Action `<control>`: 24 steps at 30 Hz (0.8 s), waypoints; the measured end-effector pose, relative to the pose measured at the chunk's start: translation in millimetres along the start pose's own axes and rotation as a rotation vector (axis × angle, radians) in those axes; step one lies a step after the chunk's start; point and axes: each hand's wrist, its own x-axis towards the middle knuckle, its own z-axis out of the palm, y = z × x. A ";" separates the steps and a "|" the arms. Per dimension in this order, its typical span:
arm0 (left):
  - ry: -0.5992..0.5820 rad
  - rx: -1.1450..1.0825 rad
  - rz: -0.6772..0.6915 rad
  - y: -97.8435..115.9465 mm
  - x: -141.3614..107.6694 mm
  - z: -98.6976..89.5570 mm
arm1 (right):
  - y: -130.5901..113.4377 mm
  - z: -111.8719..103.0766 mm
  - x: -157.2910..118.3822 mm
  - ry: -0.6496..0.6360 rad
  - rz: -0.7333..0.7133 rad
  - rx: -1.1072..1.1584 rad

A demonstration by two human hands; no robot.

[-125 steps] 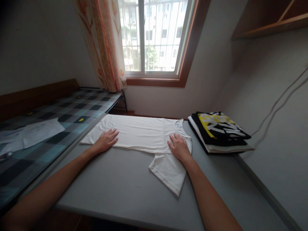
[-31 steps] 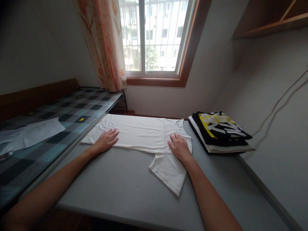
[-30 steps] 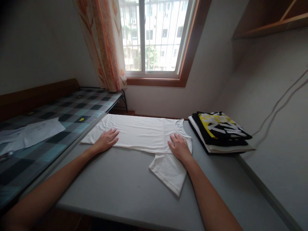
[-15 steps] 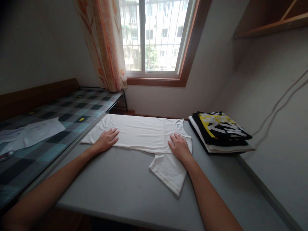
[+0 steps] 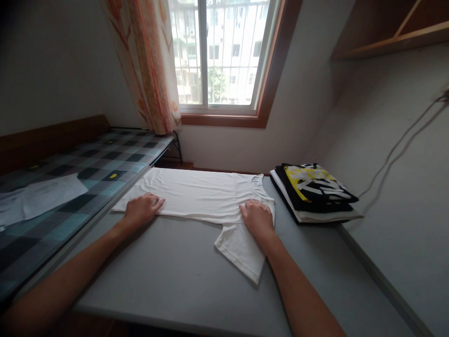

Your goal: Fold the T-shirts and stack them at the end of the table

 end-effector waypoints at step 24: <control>-0.043 -0.113 -0.051 -21.6 16.1 33.1 | 23.5 36.7 14.9 0.018 -0.008 0.109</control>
